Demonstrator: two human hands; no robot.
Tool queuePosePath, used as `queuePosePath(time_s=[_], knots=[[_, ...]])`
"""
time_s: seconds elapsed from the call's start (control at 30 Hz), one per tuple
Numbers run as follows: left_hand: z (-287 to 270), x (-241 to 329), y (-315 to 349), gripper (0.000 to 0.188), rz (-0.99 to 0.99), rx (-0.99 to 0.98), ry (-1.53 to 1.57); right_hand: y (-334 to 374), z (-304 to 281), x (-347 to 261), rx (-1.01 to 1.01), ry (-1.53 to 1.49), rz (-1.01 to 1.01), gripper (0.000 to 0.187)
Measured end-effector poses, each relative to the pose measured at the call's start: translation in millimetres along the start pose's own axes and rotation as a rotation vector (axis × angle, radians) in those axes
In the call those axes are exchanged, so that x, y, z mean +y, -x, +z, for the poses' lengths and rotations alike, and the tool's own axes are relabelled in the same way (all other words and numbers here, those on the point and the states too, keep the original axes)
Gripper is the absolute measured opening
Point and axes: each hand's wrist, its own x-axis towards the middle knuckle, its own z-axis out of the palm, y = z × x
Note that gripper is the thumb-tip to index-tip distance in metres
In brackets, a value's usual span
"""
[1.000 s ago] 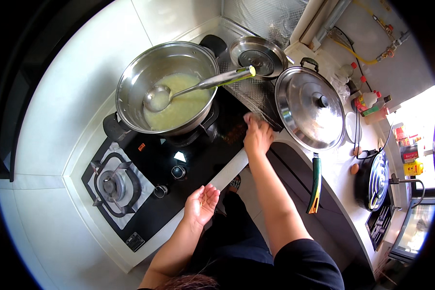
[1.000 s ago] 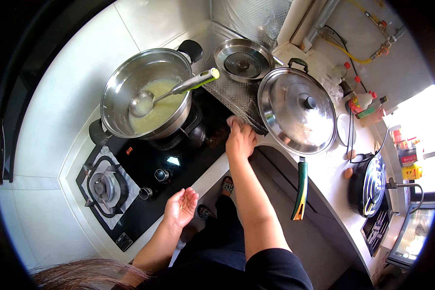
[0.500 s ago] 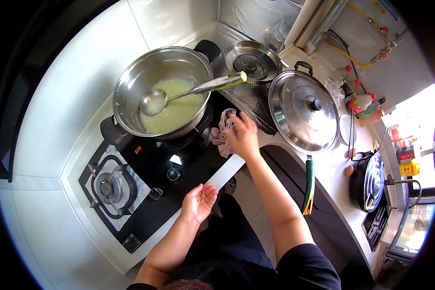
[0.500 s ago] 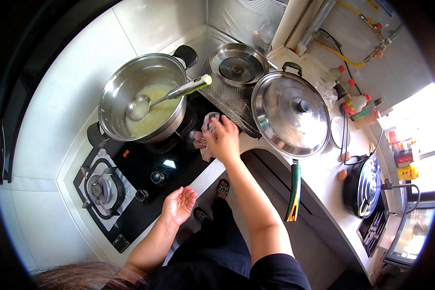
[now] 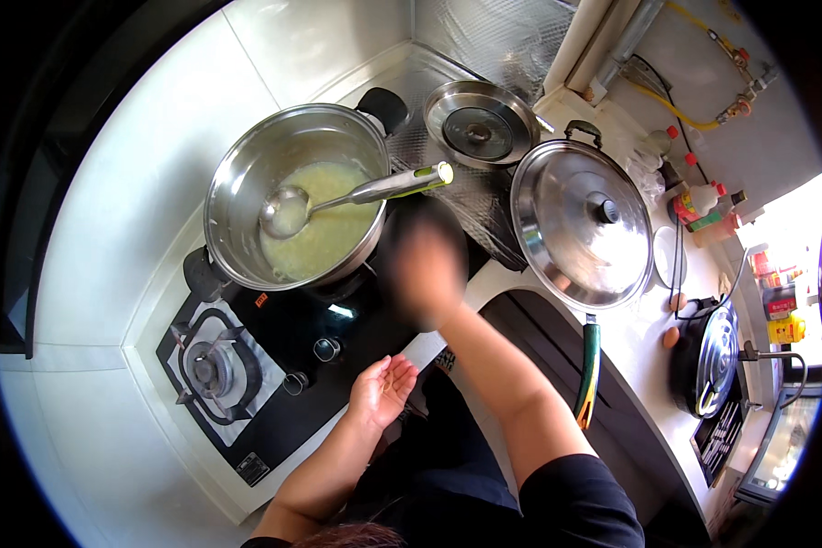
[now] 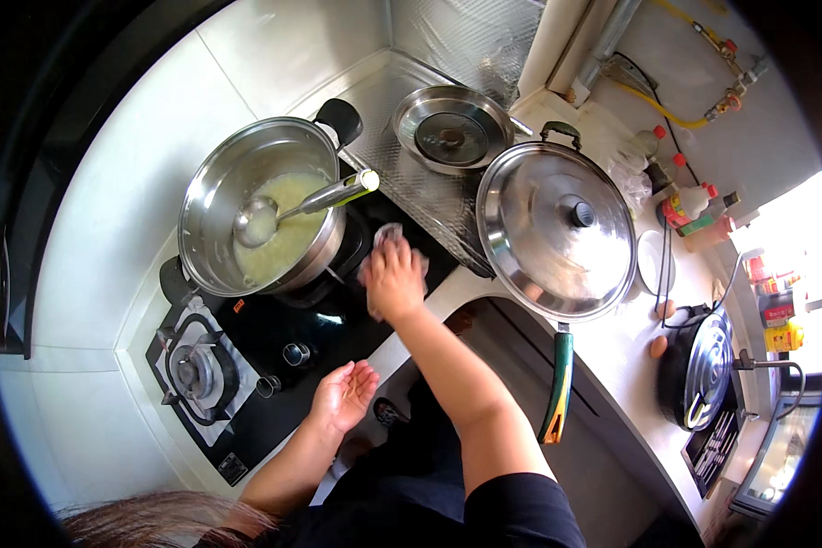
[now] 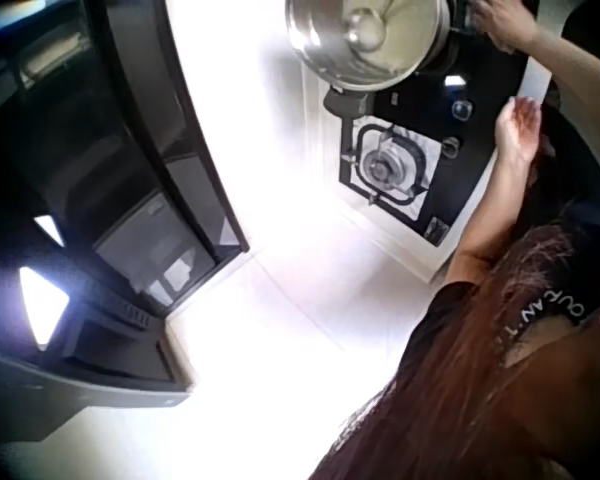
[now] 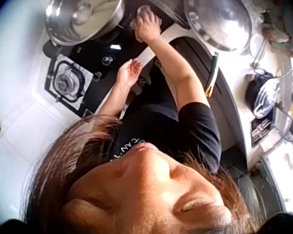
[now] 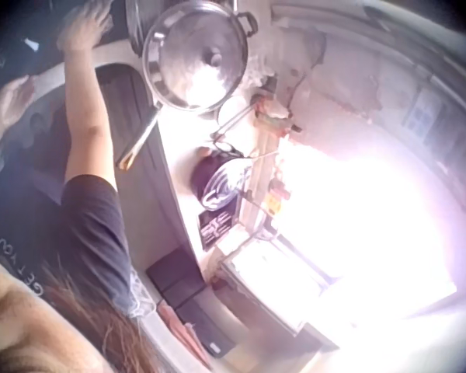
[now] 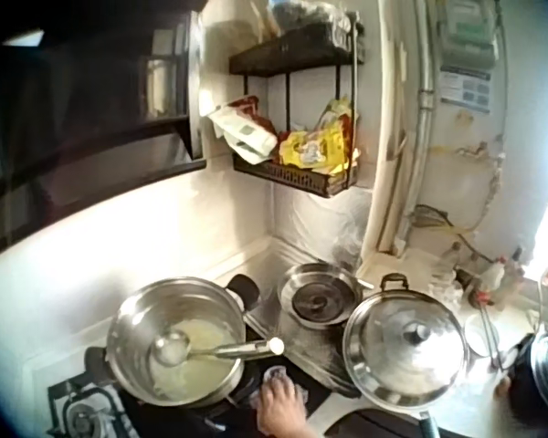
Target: The person wipes the surface and knobs of a gas stove with a cloth, washes the cloth in a sink, and then uses chopsticks to turn over a flatbread in an electric griddle.
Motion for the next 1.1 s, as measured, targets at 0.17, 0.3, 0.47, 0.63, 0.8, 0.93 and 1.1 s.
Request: queuePosePath(time_s=[0.17, 0.3, 0.47, 0.63, 0.8, 0.93, 1.1], knots=[[21.9, 0.1, -8.9, 0.024, 0.011, -0.024, 0.036, -71.3, 48.4, 38.0, 0.203, 0.022, -0.009, 0.034], [24.9, -4.8, -13.3, 0.023, 0.013, 0.005, 0.092, -127.7, 39.9, 38.0, 0.05, -0.253, 0.033, 0.031], [27.2, -9.0, -14.2, 0.022, 0.024, 0.026, 0.12, -121.4, 41.7, 47.7, -0.096, -0.219, -0.208, 0.04], [26.7, -10.2, -19.9, 0.022, 0.001, 0.03, 0.088, -80.5, 31.6, 48.7, -0.14, -0.242, -0.278, 0.045], [22.0, -4.7, -9.1, 0.02, 0.03, -0.013, 0.065, -21.2, -17.7, 12.1, -0.141, -0.229, -0.046, 0.05], [-0.2, -4.8, 4.8, 0.019, 0.046, 0.011, 0.073, 12.1, -34.4, -12.4, -0.151, -0.224, -0.119, 0.05], [-24.5, -12.8, 24.3, 0.019, 0.028, 0.008, 0.086, 50.1, -48.3, -41.0, -0.157, -0.233, -0.075, 0.049]])
